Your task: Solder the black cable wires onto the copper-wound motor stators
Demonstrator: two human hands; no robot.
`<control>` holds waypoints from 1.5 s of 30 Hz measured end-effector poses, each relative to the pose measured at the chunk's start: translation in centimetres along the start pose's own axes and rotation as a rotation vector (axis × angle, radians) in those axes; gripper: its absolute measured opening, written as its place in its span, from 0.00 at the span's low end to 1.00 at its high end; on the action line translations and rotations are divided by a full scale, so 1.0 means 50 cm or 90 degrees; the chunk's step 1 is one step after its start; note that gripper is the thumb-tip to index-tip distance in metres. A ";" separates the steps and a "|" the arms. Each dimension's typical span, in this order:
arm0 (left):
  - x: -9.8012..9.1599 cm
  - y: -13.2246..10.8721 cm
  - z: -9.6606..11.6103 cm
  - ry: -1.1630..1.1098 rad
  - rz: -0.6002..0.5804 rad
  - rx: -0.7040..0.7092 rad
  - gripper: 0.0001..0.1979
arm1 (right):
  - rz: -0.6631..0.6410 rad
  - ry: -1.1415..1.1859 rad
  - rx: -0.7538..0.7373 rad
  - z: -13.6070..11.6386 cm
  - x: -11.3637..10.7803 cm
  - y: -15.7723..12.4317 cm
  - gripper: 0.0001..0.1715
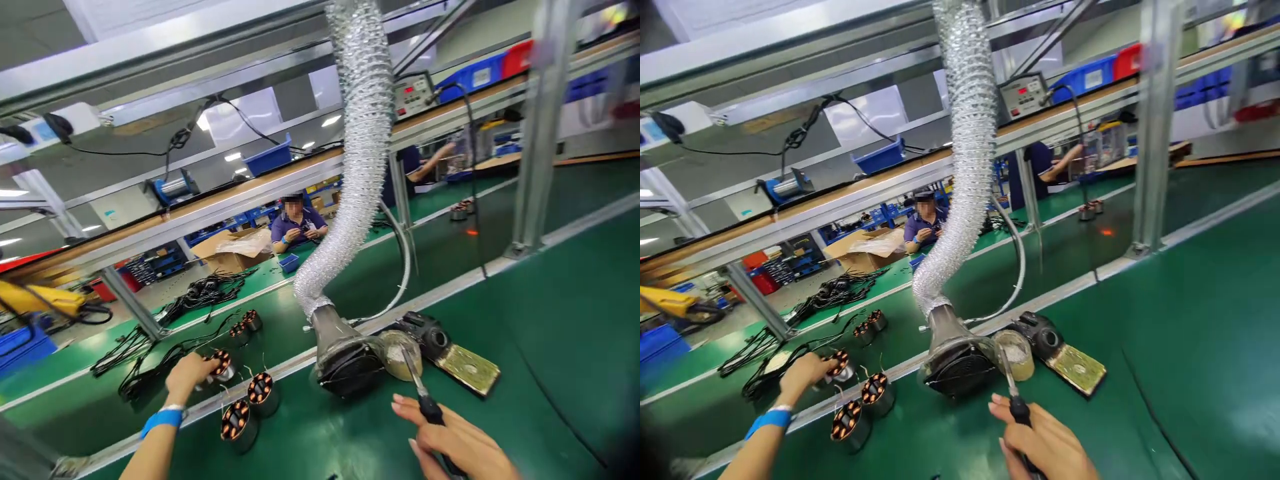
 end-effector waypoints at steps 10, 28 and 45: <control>-0.077 -0.334 0.132 0.028 0.014 0.282 0.16 | 0.046 0.022 0.108 -0.020 -0.032 0.036 0.10; 0.143 -0.536 0.369 -0.231 -0.119 0.523 0.15 | -0.208 -0.090 0.401 -0.087 0.025 -0.110 0.39; 0.227 -0.591 0.293 -0.376 -0.320 0.653 0.11 | -0.411 0.242 0.236 -0.081 -0.050 -0.122 0.31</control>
Point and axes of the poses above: each hand's wrist, its own y-axis towards the middle knuckle, its own x-axis out of the palm, z = x × y, the point moved 4 cm from there along y, towards the middle knuckle, and after that the axes turned 2 degrees about x, right-handed, at the moved point
